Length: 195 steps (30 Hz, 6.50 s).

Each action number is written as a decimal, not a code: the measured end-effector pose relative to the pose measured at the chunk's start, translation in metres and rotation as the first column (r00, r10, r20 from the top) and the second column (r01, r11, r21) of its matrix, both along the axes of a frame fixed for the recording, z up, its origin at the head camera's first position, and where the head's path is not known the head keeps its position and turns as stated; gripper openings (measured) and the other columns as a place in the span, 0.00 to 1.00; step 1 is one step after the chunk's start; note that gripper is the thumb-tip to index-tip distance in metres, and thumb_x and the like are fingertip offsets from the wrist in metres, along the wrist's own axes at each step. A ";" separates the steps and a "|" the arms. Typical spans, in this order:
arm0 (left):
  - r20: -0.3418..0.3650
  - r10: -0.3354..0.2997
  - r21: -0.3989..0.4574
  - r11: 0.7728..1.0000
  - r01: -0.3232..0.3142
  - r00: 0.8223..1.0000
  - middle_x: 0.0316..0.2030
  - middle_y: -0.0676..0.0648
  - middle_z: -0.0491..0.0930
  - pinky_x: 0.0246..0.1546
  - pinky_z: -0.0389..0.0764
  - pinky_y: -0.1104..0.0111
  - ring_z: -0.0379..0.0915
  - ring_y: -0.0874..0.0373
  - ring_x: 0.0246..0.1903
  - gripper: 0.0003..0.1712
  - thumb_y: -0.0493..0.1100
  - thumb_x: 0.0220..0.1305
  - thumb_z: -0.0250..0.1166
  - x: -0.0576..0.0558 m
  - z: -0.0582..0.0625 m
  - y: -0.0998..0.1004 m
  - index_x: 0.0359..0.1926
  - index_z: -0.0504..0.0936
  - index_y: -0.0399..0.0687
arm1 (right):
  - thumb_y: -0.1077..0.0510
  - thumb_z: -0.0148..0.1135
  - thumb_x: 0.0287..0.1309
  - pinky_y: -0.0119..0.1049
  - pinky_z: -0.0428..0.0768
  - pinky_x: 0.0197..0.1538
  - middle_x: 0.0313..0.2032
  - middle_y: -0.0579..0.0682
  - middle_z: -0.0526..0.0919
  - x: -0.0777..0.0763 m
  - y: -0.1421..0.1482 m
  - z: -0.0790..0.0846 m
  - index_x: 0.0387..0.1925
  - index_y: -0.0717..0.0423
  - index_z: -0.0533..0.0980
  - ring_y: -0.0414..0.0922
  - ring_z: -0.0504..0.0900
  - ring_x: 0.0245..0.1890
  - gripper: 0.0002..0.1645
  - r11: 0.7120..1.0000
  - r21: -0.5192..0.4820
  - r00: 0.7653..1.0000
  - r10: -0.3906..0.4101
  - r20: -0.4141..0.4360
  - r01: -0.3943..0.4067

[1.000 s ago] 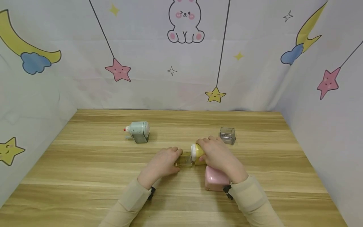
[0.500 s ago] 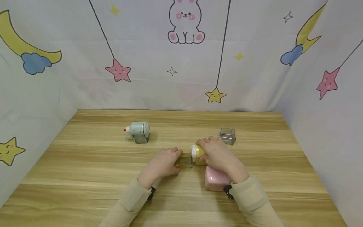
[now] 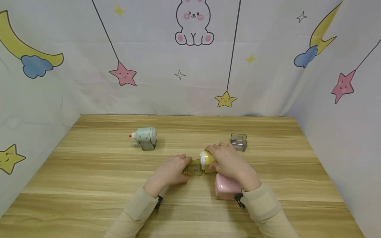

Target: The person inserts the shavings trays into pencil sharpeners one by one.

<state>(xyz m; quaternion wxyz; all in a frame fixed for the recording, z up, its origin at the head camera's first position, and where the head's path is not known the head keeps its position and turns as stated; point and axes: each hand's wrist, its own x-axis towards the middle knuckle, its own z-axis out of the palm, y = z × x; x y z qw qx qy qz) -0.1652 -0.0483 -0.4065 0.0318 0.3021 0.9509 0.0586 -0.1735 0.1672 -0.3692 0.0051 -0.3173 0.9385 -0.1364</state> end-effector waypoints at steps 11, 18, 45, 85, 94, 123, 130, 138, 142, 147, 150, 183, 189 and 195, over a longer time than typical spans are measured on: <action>-0.001 -0.008 0.019 1.000 0.008 1.000 0.33 0.49 0.77 0.31 0.76 0.63 0.69 0.58 0.29 0.28 0.47 0.40 0.69 -0.001 -0.002 -0.001 0.46 0.75 0.44 | 0.52 0.68 0.41 0.56 0.70 0.48 0.45 0.51 0.80 0.000 0.000 0.000 0.51 0.54 0.72 0.47 0.71 0.42 0.32 1.000 -0.003 1.000 0.002 -0.001 -0.002; 0.013 -0.004 0.004 1.000 0.004 1.000 0.34 0.48 0.77 0.33 0.77 0.63 0.70 0.58 0.30 0.32 0.50 0.40 0.69 -0.002 -0.003 0.001 0.49 0.74 0.44 | 0.50 0.68 0.42 0.52 0.71 0.45 0.45 0.51 0.80 0.001 0.001 0.002 0.52 0.54 0.72 0.45 0.70 0.40 0.32 1.000 -0.016 1.000 -0.006 0.025 0.006; 0.003 -0.076 0.072 0.995 0.076 0.997 0.31 0.51 0.77 0.34 0.77 0.67 0.69 0.61 0.29 0.26 0.52 0.42 0.69 -0.003 -0.008 0.008 0.42 0.76 0.44 | 0.53 0.70 0.38 0.49 0.71 0.46 0.42 0.48 0.80 0.006 -0.011 0.004 0.48 0.53 0.74 0.45 0.70 0.41 0.30 0.998 -0.025 0.998 0.062 0.017 -0.062; 0.139 -0.054 0.238 0.971 0.019 0.989 0.31 0.48 0.75 0.32 0.78 0.72 0.68 0.63 0.28 0.30 0.50 0.38 0.74 -0.011 -0.013 0.011 0.39 0.73 0.38 | 0.54 0.69 0.39 0.53 0.71 0.46 0.42 0.49 0.79 0.008 -0.013 0.000 0.48 0.54 0.72 0.45 0.69 0.42 0.30 0.998 -0.034 0.999 0.049 0.001 -0.049; 0.143 -0.047 0.262 0.965 0.008 0.989 0.32 0.48 0.75 0.31 0.78 0.71 0.68 0.63 0.28 0.31 0.51 0.38 0.74 -0.010 -0.011 0.013 0.40 0.73 0.38 | 0.55 0.69 0.40 0.54 0.70 0.46 0.43 0.49 0.79 0.008 -0.014 0.000 0.48 0.54 0.72 0.45 0.69 0.42 0.29 0.998 -0.041 0.999 0.049 0.011 -0.048; 0.149 -0.034 0.317 0.948 -0.015 0.988 0.36 0.45 0.76 0.34 0.78 0.70 0.70 0.60 0.32 0.35 0.50 0.37 0.75 -0.011 -0.015 0.023 0.45 0.72 0.35 | 0.54 0.69 0.39 0.49 0.70 0.43 0.42 0.49 0.80 0.009 -0.015 -0.001 0.48 0.54 0.73 0.45 0.69 0.42 0.30 0.999 -0.035 0.999 0.037 -0.003 -0.037; 0.160 -0.044 0.333 0.943 -0.012 0.986 0.35 0.46 0.76 0.34 0.78 0.71 0.69 0.61 0.32 0.34 0.49 0.37 0.75 -0.010 -0.013 0.023 0.44 0.72 0.37 | 0.54 0.69 0.40 0.54 0.71 0.45 0.42 0.50 0.80 0.010 -0.015 -0.002 0.49 0.55 0.72 0.46 0.70 0.43 0.30 0.999 -0.036 0.999 0.034 0.010 -0.034; 0.161 -0.035 0.332 0.943 -0.021 0.986 0.36 0.46 0.76 0.35 0.78 0.71 0.70 0.61 0.32 0.34 0.49 0.38 0.74 -0.010 -0.015 0.024 0.45 0.72 0.36 | 0.54 0.69 0.40 0.55 0.71 0.46 0.42 0.50 0.80 0.010 -0.015 -0.003 0.49 0.55 0.72 0.46 0.70 0.43 0.30 0.999 -0.030 1.000 0.029 0.009 -0.028; 0.149 -0.039 0.343 0.939 -0.014 0.988 0.35 0.46 0.77 0.34 0.78 0.72 0.70 0.62 0.31 0.33 0.49 0.38 0.74 -0.010 -0.017 0.025 0.44 0.72 0.36 | 0.54 0.69 0.40 0.53 0.71 0.45 0.42 0.50 0.80 0.010 -0.015 -0.003 0.49 0.56 0.72 0.47 0.70 0.43 0.30 0.999 -0.026 1.000 0.029 0.006 -0.029; 0.152 -0.045 0.362 0.932 -0.013 0.987 0.36 0.45 0.77 0.34 0.78 0.72 0.70 0.62 0.32 0.33 0.48 0.38 0.74 -0.009 -0.017 0.026 0.44 0.72 0.36 | 0.54 0.69 0.40 0.56 0.71 0.46 0.42 0.51 0.80 0.011 -0.015 -0.003 0.49 0.56 0.72 0.47 0.70 0.44 0.30 0.999 -0.022 1.000 0.027 0.003 -0.027; 0.162 -0.049 0.369 0.929 -0.015 0.986 0.36 0.45 0.77 0.35 0.78 0.72 0.70 0.61 0.32 0.35 0.48 0.38 0.74 -0.008 -0.016 0.026 0.45 0.70 0.36 | 0.54 0.69 0.40 0.55 0.72 0.46 0.42 0.51 0.80 0.012 -0.015 -0.003 0.49 0.56 0.72 0.48 0.70 0.44 0.30 1.000 -0.011 1.000 0.028 -0.004 -0.028; -0.361 0.353 0.319 0.917 -0.241 0.863 0.64 0.40 0.58 0.56 0.54 0.36 0.41 0.46 0.64 0.39 0.56 0.46 0.68 -0.046 0.027 -0.087 0.59 0.67 0.48 | 0.47 0.51 0.59 0.72 0.47 0.58 0.64 0.65 0.57 -0.017 0.065 0.016 0.63 0.54 0.60 0.64 0.45 0.63 0.33 0.993 -0.084 0.997 -0.075 0.027 0.077; -0.253 0.376 0.257 0.914 -0.313 0.891 0.69 0.42 0.48 0.57 0.45 0.32 0.30 0.48 0.66 0.43 0.59 0.49 0.65 -0.056 0.016 -0.105 0.65 0.60 0.53 | 0.48 0.61 0.52 0.73 0.50 0.57 0.65 0.68 0.53 -0.029 0.083 -0.001 0.65 0.51 0.56 0.66 0.45 0.62 0.41 0.994 -0.070 0.992 -0.080 0.094 0.086; -0.234 0.377 0.240 0.916 -0.323 0.896 0.69 0.42 0.47 0.57 0.42 0.32 0.27 0.48 0.66 0.44 0.58 0.49 0.65 -0.062 0.008 -0.107 0.66 0.58 0.54 | 0.50 0.63 0.50 0.73 0.49 0.57 0.65 0.69 0.51 -0.035 0.086 -0.018 0.67 0.50 0.53 0.68 0.46 0.61 0.45 0.993 -0.073 0.991 -0.084 0.107 0.092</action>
